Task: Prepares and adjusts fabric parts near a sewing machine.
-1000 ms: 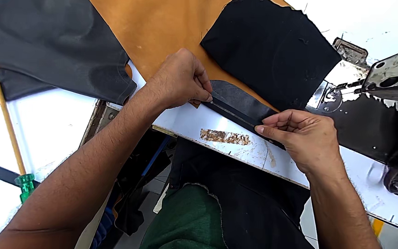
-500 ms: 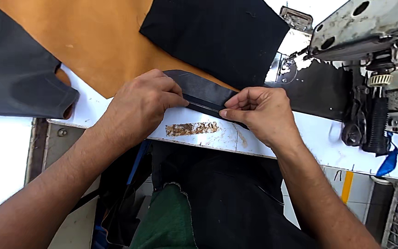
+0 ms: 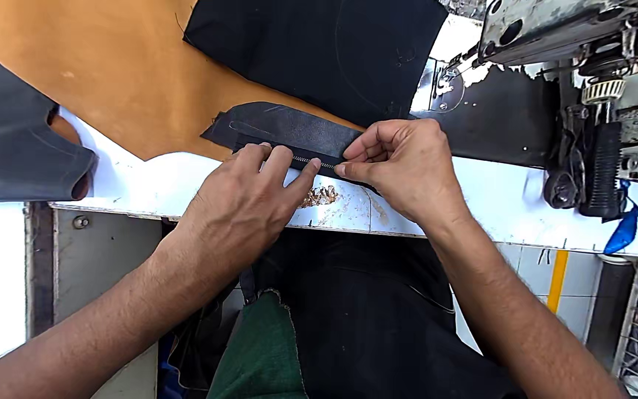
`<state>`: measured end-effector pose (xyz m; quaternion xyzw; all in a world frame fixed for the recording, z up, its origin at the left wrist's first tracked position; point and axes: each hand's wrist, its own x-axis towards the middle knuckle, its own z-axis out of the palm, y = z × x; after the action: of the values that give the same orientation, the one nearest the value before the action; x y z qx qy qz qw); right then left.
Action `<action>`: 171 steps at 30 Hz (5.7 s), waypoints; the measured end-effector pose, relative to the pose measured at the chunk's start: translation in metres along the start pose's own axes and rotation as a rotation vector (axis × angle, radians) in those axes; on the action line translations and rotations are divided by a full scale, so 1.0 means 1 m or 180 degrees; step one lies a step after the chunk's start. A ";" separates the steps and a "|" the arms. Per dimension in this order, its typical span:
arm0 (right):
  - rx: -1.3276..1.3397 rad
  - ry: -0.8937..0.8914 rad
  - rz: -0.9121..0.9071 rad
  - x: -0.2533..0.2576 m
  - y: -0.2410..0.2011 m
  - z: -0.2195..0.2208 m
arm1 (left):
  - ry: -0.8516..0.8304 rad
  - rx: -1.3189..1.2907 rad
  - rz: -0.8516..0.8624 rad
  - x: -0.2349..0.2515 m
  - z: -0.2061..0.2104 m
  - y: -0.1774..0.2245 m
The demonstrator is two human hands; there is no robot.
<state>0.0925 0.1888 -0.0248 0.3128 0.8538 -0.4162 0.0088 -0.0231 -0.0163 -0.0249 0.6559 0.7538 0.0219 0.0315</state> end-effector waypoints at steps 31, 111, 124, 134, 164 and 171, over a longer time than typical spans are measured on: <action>-0.0071 -0.0514 0.0762 0.005 0.013 -0.037 | -0.0240 -0.0059 -0.0029 0.021 -0.009 0.027; 0.1322 -0.0085 0.1306 -0.019 0.042 -0.053 | -0.0317 0.0039 0.0368 0.035 0.008 0.051; 0.0142 0.0397 0.0315 -0.028 0.031 -0.041 | 0.0377 -0.1072 0.0001 0.021 0.010 0.043; -0.0596 0.0234 -0.2084 0.002 -0.038 0.057 | 0.1491 -0.1228 -0.1024 -0.043 0.027 -0.058; -0.0328 -0.0450 -0.1219 0.040 -0.049 0.043 | 0.1467 -0.1152 -0.0422 -0.015 0.030 -0.094; -0.0417 -0.0434 -0.1162 0.042 -0.052 0.044 | 0.1096 -0.1320 -0.0321 -0.010 0.026 -0.106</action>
<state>0.0200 0.1561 -0.0285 0.1227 0.9189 -0.3746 0.0114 -0.1244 -0.0414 -0.0586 0.5837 0.7592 0.2854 0.0375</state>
